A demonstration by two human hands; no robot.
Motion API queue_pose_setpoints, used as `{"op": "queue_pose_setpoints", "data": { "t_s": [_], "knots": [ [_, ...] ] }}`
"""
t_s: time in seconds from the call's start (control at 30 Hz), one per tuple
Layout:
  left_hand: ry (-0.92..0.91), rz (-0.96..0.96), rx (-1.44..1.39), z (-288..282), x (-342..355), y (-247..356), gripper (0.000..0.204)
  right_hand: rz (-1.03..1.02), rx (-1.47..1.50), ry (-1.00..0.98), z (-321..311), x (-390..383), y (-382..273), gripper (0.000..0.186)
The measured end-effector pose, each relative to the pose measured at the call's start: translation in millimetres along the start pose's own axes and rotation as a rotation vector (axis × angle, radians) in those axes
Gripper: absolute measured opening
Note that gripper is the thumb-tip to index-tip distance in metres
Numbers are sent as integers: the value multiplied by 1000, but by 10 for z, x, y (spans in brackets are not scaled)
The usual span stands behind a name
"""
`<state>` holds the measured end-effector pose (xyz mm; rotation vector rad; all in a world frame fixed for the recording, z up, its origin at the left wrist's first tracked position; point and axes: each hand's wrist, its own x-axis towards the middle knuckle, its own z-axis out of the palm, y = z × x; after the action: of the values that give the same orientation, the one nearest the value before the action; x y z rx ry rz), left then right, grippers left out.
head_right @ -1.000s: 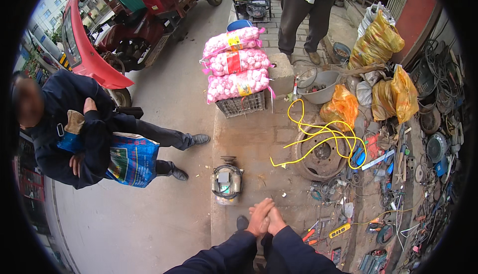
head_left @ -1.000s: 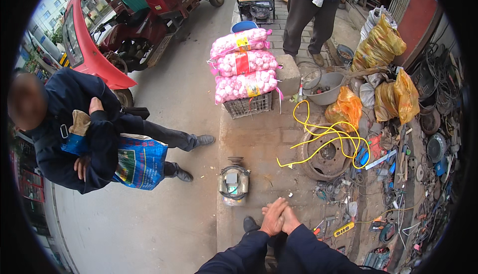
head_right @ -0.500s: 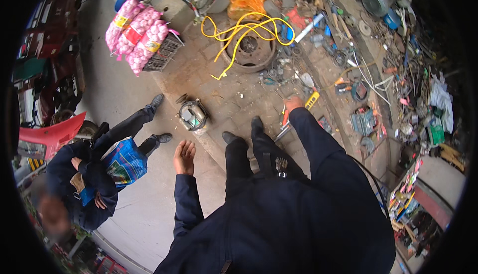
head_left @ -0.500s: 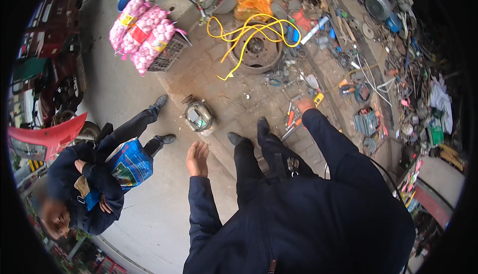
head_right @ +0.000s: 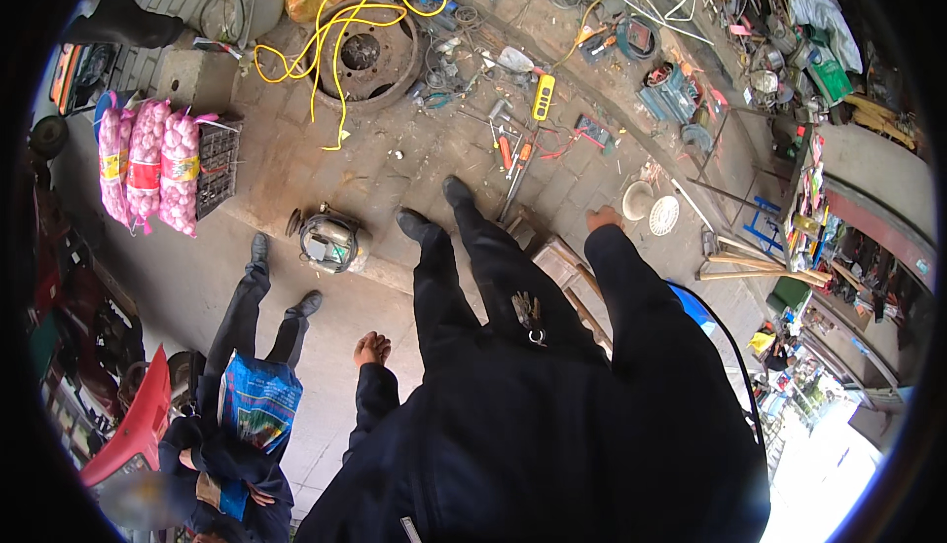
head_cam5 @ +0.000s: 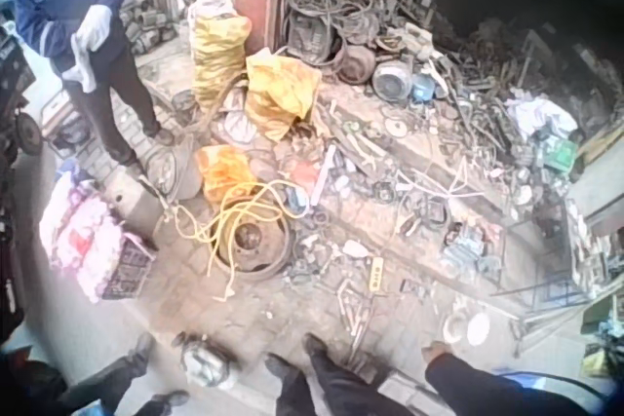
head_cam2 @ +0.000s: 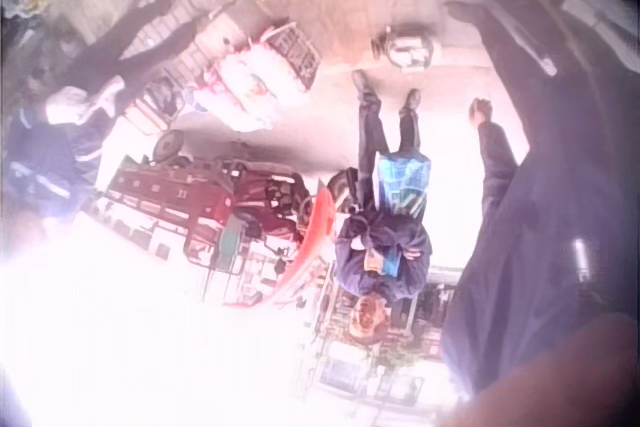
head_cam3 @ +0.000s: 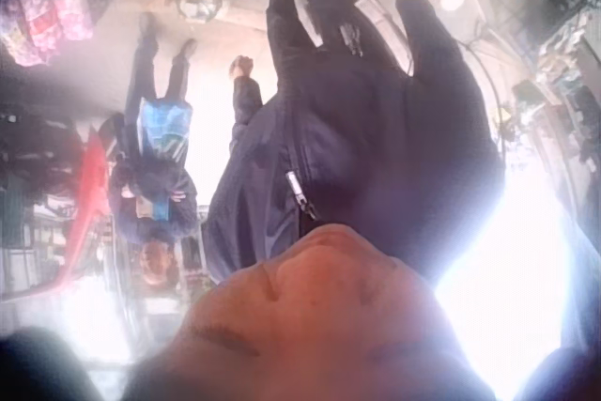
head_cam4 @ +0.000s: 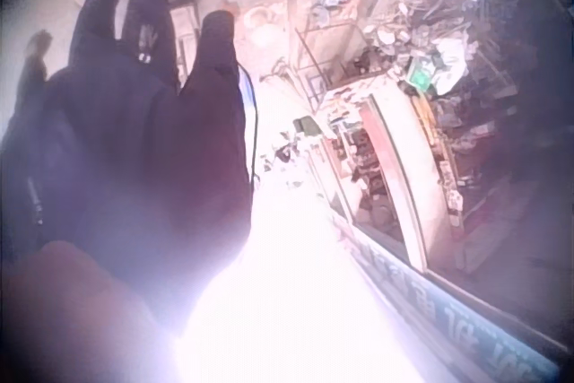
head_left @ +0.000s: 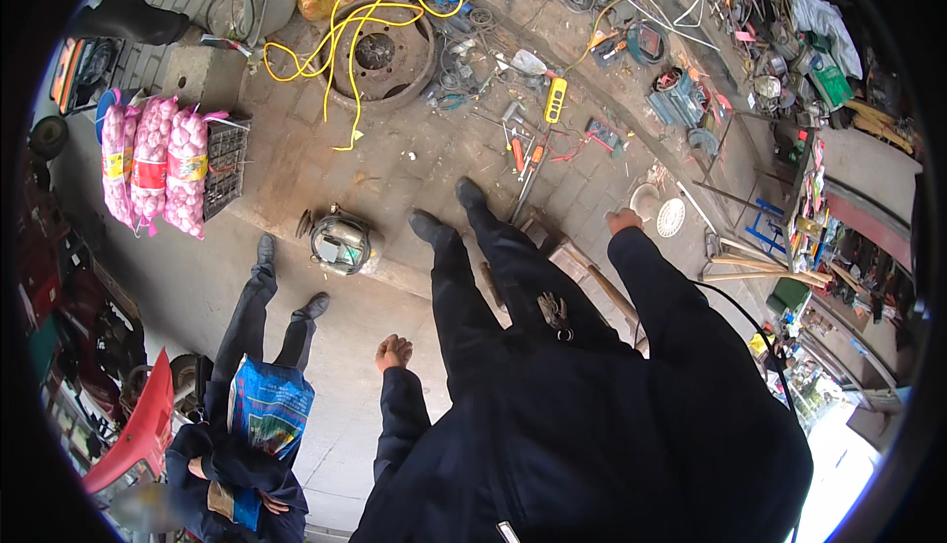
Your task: The person uses a screwdriver to remove screws from a small electric motor, then moves to a yellow generator and uses a wrench to tighten bolts on its engine. The person handles the motor, power cord, and generator components throughout the clip.
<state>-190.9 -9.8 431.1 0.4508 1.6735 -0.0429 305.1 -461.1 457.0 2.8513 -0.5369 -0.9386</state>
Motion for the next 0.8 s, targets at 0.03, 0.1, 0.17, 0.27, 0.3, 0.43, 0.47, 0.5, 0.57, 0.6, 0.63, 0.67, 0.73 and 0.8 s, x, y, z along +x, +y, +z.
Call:
{"op": "queue_pose_setpoints", "data": {
  "t_s": [0.03, 0.1, 0.17, 0.27, 0.3, 0.43, 0.47, 0.5, 0.57, 0.6, 0.63, 0.67, 0.73, 0.8],
  "knots": [
    [-36, 24, 91, 154, 84, 77, 13, 10, 25, -7, 167, 33, -24, 41],
    [-58, 96, 231, 545, 208, 132, 15, -29, 41, -45, 532, 209, -152, 40],
    [-127, 205, 334, 1017, 301, 72, 14, -49, 84, -99, 986, 390, -337, 38],
    [-213, 408, 515, 1905, 531, -123, 14, -137, 212, -181, 1744, 861, -966, 35],
    [-348, 392, 347, 2206, 627, -233, 14, -153, 229, -243, 1995, 1030, -1209, 33],
    [-520, 418, 407, 3237, 1080, -515, 15, -413, 177, -203, 2737, 1746, -2300, 28],
    [-517, 439, 454, 3390, 1147, -543, 16, -452, 152, -192, 2892, 1926, -2556, 30],
    [-525, 449, 482, 3530, 1216, -538, 18, -482, 119, -182, 3028, 2127, -2791, 33],
    [-469, 362, 642, 3678, 1284, -454, 20, -569, 37, 16, 3324, 2476, -3166, 34],
    [-447, 319, 654, 3708, 1287, -382, 20, -610, -6, 104, 3466, 2638, -3296, 35],
    [-502, 321, 457, 3732, 1290, -300, 20, -665, -48, 193, 3592, 2800, -3395, 31],
    [-480, 338, 398, 3735, 1260, -220, 20, -715, -89, 274, 3703, 2951, -3481, 27],
    [-459, 341, 331, 3764, 1244, -86, 20, -766, -176, 380, 3864, 3182, -3598, 20],
    [-426, 314, 333, 3769, 1234, -3, 20, -736, -296, 334, 3934, 3302, -3660, 17]
  ]
}}
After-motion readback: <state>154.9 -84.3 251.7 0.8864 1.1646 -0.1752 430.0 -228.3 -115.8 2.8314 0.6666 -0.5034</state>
